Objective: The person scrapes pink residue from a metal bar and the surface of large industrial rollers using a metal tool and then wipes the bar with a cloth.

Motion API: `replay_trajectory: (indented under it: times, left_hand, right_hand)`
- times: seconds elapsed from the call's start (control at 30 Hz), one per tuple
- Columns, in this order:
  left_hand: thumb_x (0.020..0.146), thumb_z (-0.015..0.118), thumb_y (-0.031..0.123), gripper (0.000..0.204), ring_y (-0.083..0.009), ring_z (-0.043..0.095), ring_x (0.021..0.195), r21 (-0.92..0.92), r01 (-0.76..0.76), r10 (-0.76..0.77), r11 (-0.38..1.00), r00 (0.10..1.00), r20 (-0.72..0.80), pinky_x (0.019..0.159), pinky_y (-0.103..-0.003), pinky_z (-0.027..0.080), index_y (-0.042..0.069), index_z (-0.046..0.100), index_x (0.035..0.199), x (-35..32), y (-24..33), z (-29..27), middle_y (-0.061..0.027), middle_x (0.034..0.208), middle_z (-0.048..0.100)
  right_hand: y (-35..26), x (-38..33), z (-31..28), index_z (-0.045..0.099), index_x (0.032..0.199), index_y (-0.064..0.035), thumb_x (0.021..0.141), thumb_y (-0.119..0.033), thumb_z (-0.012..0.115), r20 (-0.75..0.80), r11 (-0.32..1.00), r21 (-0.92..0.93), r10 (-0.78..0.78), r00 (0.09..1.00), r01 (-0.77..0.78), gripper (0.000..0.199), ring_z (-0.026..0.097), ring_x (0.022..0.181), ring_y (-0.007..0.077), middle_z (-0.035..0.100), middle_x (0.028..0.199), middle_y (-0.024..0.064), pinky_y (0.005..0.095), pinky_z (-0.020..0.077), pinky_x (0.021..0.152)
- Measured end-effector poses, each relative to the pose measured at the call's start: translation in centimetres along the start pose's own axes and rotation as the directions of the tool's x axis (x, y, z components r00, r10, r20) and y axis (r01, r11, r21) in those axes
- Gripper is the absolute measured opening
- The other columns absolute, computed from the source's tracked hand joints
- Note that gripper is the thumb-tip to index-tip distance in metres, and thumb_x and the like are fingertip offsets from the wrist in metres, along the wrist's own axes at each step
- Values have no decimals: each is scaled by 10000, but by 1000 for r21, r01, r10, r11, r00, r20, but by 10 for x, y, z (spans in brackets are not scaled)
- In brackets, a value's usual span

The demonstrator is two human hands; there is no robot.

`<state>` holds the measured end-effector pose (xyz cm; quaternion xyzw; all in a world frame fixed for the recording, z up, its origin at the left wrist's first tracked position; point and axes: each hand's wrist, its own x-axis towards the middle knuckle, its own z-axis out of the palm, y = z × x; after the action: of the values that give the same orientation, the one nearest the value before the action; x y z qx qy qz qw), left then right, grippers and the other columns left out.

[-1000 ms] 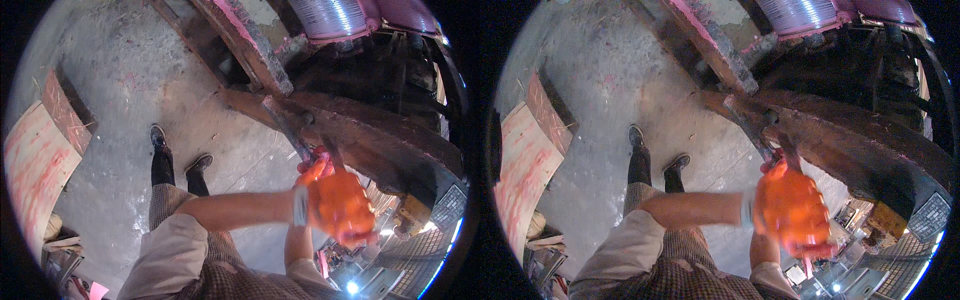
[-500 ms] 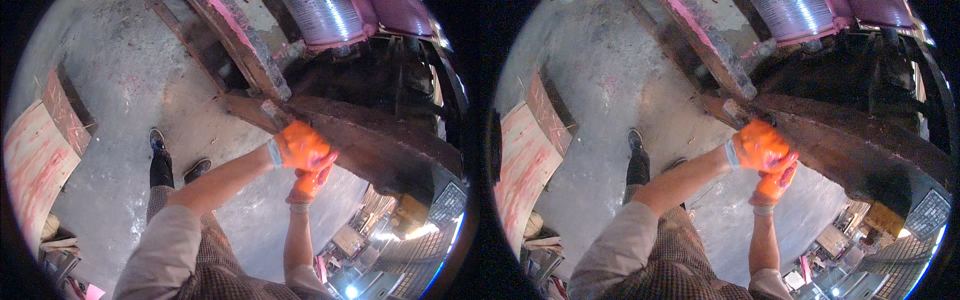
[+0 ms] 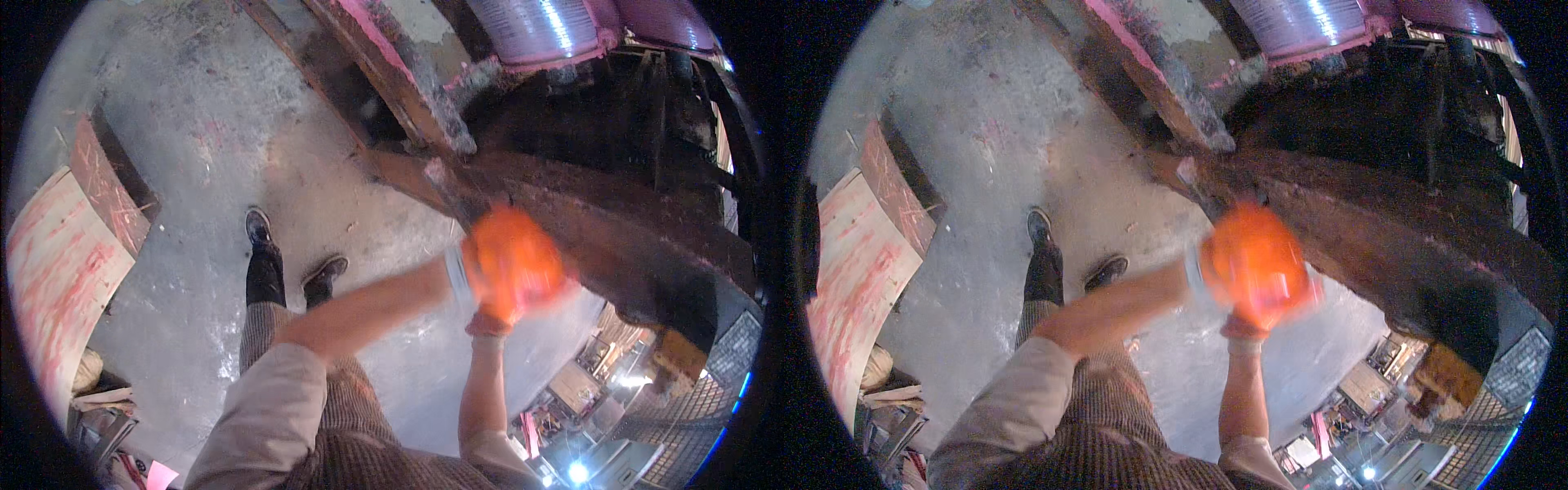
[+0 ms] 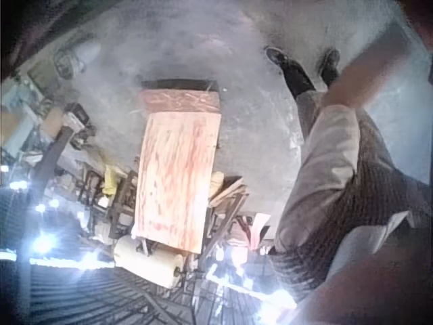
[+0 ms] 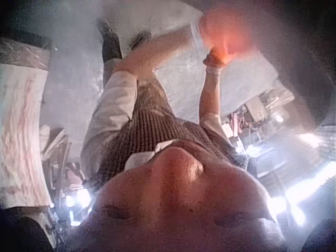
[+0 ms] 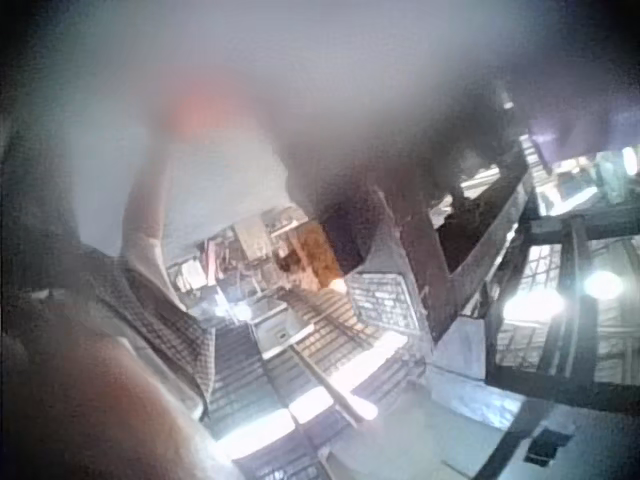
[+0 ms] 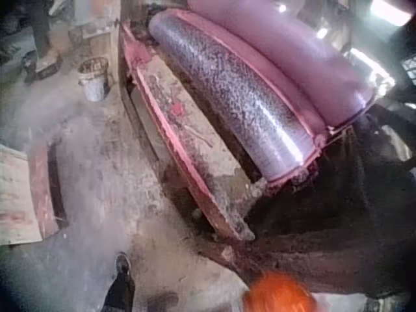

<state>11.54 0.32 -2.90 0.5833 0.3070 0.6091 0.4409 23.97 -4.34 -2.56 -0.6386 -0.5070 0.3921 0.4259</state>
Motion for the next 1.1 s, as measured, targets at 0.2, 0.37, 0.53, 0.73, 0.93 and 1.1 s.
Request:
replay_trajectory:
  times: [0.2,0.37,0.53,0.73,0.93,1.1]
  left_hand:
    - [836,745,318,229,-226,647,762,524,-217,374,824,902,-214,717,-423,512,171,633,702,-15,-31,-49,-40,742,654]
    - [804,751,264,173,-249,623,681,406,-217,373,888,857,-356,635,-412,487,187,636,699,1,25,-42,-24,733,639]
    - [787,768,271,146,-235,620,681,443,-316,484,839,806,-341,632,-395,487,205,658,720,-17,17,-42,0,733,640]
    - [872,685,299,178,-256,627,717,415,-281,416,865,865,-280,636,-421,489,180,627,752,0,48,-41,-8,765,638]
    - [896,674,257,226,-296,595,634,398,-181,330,899,877,-348,536,-441,421,125,604,727,-6,-1,-57,-71,669,591]
    - [859,702,343,219,-290,639,908,249,-95,184,964,914,-363,799,-417,490,157,680,972,-39,-16,7,-81,953,677]
  right_hand:
    - [-36,-5,3,534,1292,-71,1013,-301,587,58,997,-41,60,997,-58,365,581,822,135,602,1035,16,260,493,682]
    - [-17,-6,17,560,1181,-65,1002,-295,601,-69,899,-284,-367,927,335,294,591,809,164,626,981,31,335,472,680]
    - [-31,-10,11,516,1336,-56,980,-305,648,11,992,-91,-90,996,90,454,560,1172,212,582,1265,58,379,461,997]
    - [-40,0,16,516,1335,-54,984,-322,643,5,996,-83,-14,1000,15,460,557,1122,178,575,1258,56,344,472,939]
    - [-74,-4,30,554,1198,-54,1006,-300,552,4,945,-323,54,999,-50,312,521,683,53,573,956,9,216,453,590]
    - [-51,-5,23,551,1200,-51,979,-333,611,115,772,-484,-410,905,412,362,565,866,126,582,1038,27,299,490,766]
